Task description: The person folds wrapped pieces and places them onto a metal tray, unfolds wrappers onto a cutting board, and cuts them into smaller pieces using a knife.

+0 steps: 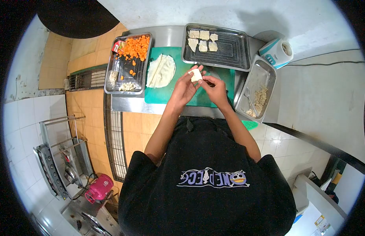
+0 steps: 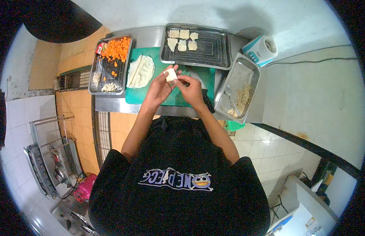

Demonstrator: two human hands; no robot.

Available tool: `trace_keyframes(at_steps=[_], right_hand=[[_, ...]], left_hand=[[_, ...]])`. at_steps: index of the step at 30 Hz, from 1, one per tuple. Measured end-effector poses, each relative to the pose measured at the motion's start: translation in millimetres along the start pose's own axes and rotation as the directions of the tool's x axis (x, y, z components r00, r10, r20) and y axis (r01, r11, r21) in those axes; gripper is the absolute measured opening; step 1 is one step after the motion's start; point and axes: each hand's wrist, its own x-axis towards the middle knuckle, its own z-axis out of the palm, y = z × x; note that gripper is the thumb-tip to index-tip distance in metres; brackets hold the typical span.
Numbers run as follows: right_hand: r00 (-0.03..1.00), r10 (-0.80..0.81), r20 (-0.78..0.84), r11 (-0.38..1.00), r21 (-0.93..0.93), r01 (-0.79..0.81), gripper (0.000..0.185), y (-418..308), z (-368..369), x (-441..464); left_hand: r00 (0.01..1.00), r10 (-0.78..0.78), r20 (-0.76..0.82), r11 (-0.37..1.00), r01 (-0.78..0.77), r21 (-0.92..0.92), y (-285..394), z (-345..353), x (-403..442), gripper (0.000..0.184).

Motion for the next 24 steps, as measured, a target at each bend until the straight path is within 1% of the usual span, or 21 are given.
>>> trace_keyframes(at_steps=[2,6,8,9,11,12,14,15,17,18,20,21,23,24], right_hand=[[0.999,0.041,-0.026,0.996,0.078,-0.039,0.031,6,2,1],[0.999,0.05,0.002,0.989,0.136,-0.049,0.032,13,4,5],[0.996,0.082,0.033,0.964,0.252,-0.087,0.037,8,4,4],[0.996,0.082,0.033,0.964,0.252,-0.088,0.037,3,3,4],[0.98,0.183,0.071,0.931,0.307,-0.196,0.043,-6,2,3],[0.98,0.184,0.07,0.931,0.308,-0.197,0.043,-6,1,4],[0.954,0.267,0.135,0.909,0.294,-0.296,0.042,-8,-2,8],[0.954,0.268,0.134,0.908,0.295,-0.296,0.042,-9,-3,9],[0.936,0.318,0.155,0.876,0.33,-0.352,0.044,-11,-4,11],[0.936,0.318,0.153,0.875,0.331,-0.352,0.044,-12,-4,13],[0.92,0.363,0.15,0.842,0.37,-0.392,0.042,-14,-4,16],[0.92,0.363,0.15,0.842,0.371,-0.393,0.042,-14,-3,18],[0.916,0.356,0.187,0.822,0.405,-0.402,0.038,-15,-3,22],[0.916,0.356,0.187,0.821,0.405,-0.402,0.038,-15,-2,24]], left_hand=[[1.0,-0.022,0.003,1.0,0.022,-0.022,2,2,-2,0.046],[1.0,-0.017,-0.009,0.999,0.017,-0.029,2,4,-3,0.046],[1.0,0.002,-0.019,0.999,-0.001,0.044,1,5,-3,0.046],[1.0,0.002,-0.019,0.999,-0.001,0.044,1,5,-3,0.046],[1.0,0.012,-0.029,0.998,-0.01,0.066,1,5,-2,0.045],[1.0,0.011,-0.029,0.998,-0.009,0.066,0,2,0,0.045],[1.0,0.009,0.006,0.995,-0.01,0.097,0,-3,4,0.044],[1.0,0.008,0.006,0.995,-0.009,0.098,0,-1,4,0.044],[1.0,0.02,-0.003,0.988,-0.019,0.151,3,1,5,0.041],[1.0,0.018,-0.002,0.988,-0.017,0.152,4,4,6,0.041],[0.999,0.042,0.026,0.969,-0.047,0.242,8,10,6,0.038],[0.999,0.042,0.026,0.969,-0.047,0.243,9,12,6,0.038],[0.997,0.073,-0.03,0.963,-0.063,0.262,10,17,9,0.034],[0.997,0.072,-0.03,0.963,-0.062,0.262,11,17,11,0.034]])
